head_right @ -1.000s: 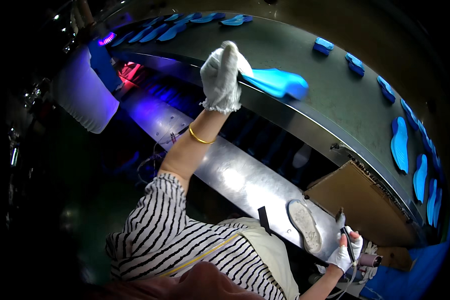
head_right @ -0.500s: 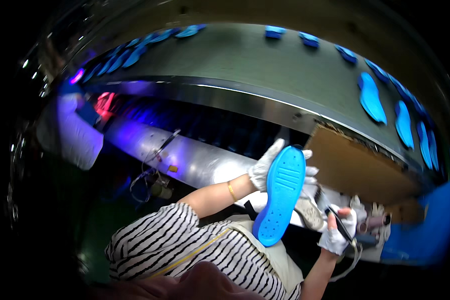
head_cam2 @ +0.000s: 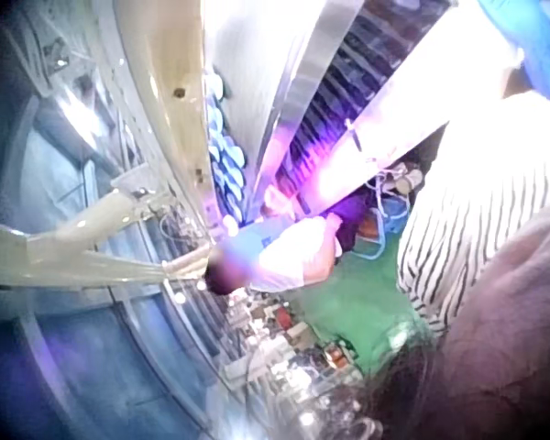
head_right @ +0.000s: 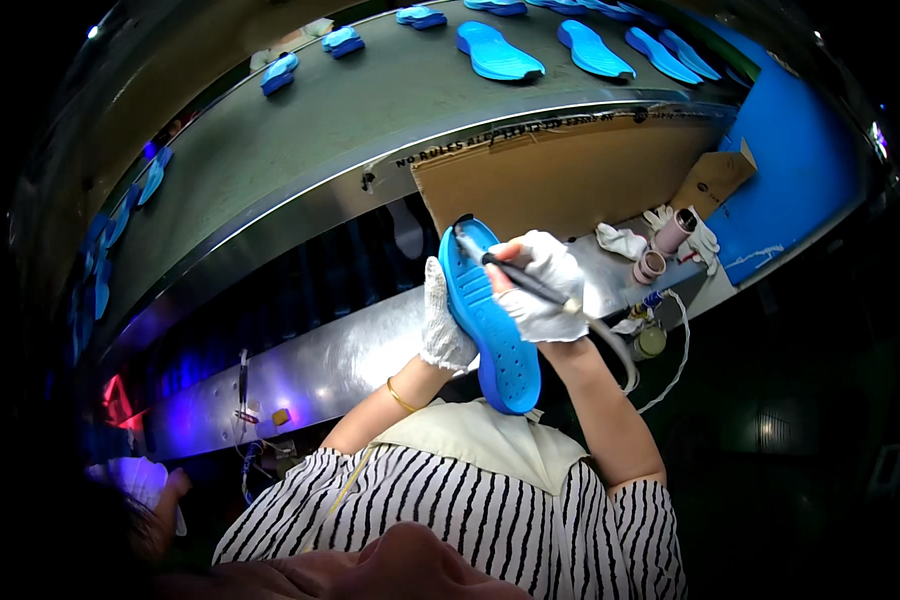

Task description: The person applies adhesive to blue shoe soles using a handheld application tool. They pick up a sole from a conveyor belt, apply the substance to the bottom surface by hand, and then place the sole back onto the belt.

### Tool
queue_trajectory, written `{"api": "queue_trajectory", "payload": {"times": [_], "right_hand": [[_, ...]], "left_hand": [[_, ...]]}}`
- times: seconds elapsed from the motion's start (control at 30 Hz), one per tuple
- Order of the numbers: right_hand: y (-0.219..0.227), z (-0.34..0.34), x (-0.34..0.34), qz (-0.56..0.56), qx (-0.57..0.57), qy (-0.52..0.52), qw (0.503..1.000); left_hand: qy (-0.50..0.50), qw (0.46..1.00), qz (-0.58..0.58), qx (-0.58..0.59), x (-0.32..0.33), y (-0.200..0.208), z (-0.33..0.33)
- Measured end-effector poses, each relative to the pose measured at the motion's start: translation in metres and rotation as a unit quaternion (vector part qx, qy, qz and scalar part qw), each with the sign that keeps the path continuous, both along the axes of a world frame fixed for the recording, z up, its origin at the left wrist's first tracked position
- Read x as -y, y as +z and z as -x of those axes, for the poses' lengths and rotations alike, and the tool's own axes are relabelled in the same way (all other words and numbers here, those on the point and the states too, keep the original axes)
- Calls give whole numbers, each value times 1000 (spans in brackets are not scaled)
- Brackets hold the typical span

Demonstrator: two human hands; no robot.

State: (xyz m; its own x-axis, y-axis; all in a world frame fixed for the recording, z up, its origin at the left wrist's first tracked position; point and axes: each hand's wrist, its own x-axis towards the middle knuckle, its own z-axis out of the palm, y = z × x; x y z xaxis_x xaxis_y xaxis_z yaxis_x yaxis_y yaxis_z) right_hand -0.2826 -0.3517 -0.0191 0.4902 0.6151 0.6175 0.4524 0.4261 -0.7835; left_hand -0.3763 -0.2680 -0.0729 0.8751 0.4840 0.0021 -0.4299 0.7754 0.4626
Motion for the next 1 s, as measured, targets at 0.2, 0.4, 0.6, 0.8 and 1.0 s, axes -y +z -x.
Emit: {"api": "queue_trajectory", "payload": {"times": [0.2,0.4,0.6,0.8,1.0], "right_hand": [[5,11,19,60,-95,15,994],[-18,18,29,69,13,39,997],[-17,21,38,41,132,3,990],[-41,13,61,106,-86,71,988],[-34,15,67,113,-21,66,991]], "left_hand": [[-26,1000,-7,11,-9,-4,10],[-57,998,-30,-7,-19,-2,10],[-113,992,-58,1,-28,4,12],[-146,987,-68,-13,-16,-6,29],[-104,977,-160,-95,-9,-23,19]]}}
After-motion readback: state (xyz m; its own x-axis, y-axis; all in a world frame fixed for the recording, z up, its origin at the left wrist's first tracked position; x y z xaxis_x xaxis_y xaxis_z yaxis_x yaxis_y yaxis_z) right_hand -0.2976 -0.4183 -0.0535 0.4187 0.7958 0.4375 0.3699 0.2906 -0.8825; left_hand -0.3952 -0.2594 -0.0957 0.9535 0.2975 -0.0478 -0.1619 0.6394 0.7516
